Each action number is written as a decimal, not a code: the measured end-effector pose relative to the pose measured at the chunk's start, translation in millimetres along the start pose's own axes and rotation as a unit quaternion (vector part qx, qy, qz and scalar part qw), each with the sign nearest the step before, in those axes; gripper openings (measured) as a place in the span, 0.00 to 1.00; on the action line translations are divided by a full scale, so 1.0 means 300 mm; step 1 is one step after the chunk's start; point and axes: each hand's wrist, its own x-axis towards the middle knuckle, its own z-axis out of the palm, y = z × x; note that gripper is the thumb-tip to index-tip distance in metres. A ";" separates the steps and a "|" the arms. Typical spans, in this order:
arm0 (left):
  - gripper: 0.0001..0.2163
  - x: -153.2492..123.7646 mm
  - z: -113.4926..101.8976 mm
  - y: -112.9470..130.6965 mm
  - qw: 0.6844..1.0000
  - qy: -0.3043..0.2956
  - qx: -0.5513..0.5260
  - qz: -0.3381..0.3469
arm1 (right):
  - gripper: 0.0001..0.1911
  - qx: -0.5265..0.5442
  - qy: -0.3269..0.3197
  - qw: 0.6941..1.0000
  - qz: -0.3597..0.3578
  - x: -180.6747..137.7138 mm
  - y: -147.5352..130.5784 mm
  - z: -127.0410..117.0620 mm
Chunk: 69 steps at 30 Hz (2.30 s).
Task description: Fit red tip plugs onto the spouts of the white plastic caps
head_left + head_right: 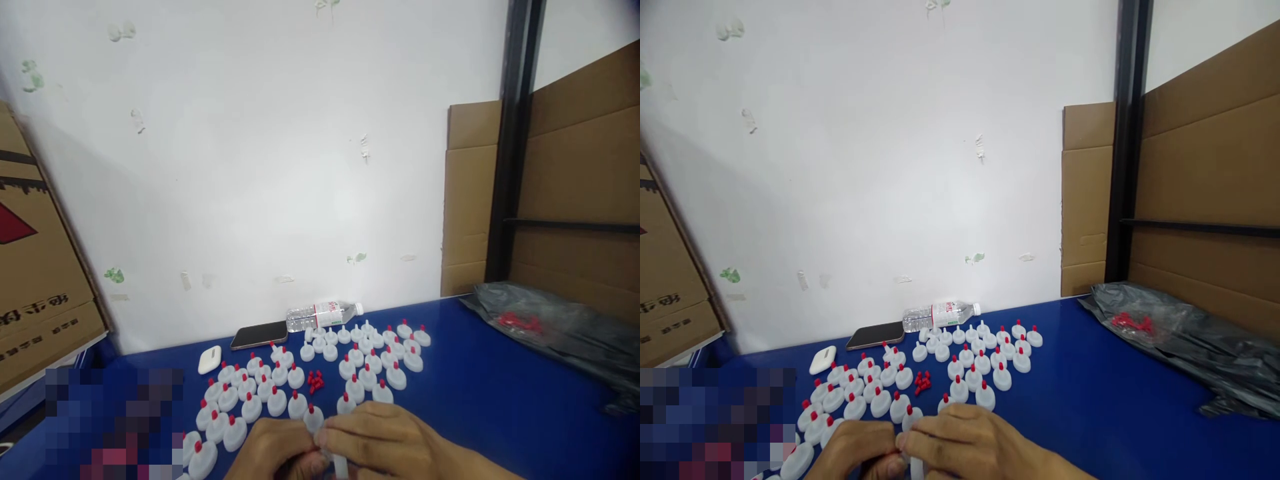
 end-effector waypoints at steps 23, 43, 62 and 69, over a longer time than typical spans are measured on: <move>0.15 0.008 -0.278 -0.051 0.894 -0.312 -0.065 -0.314 | 0.33 -0.092 -0.112 0.877 0.458 -0.171 0.324 -0.084; 0.06 0.016 -0.221 -0.017 0.909 -0.253 -0.067 -0.323 | 0.41 -0.013 -0.286 0.781 0.556 -0.247 0.396 -0.114; 0.10 -0.010 -0.116 -0.135 0.983 0.046 0.179 0.011 | 0.30 0.014 -0.245 0.881 0.403 -0.173 0.334 -0.127; 0.10 -0.001 -0.095 -0.119 0.968 0.131 0.194 0.090 | 0.19 -0.054 -0.149 0.911 0.380 -0.115 0.313 -0.151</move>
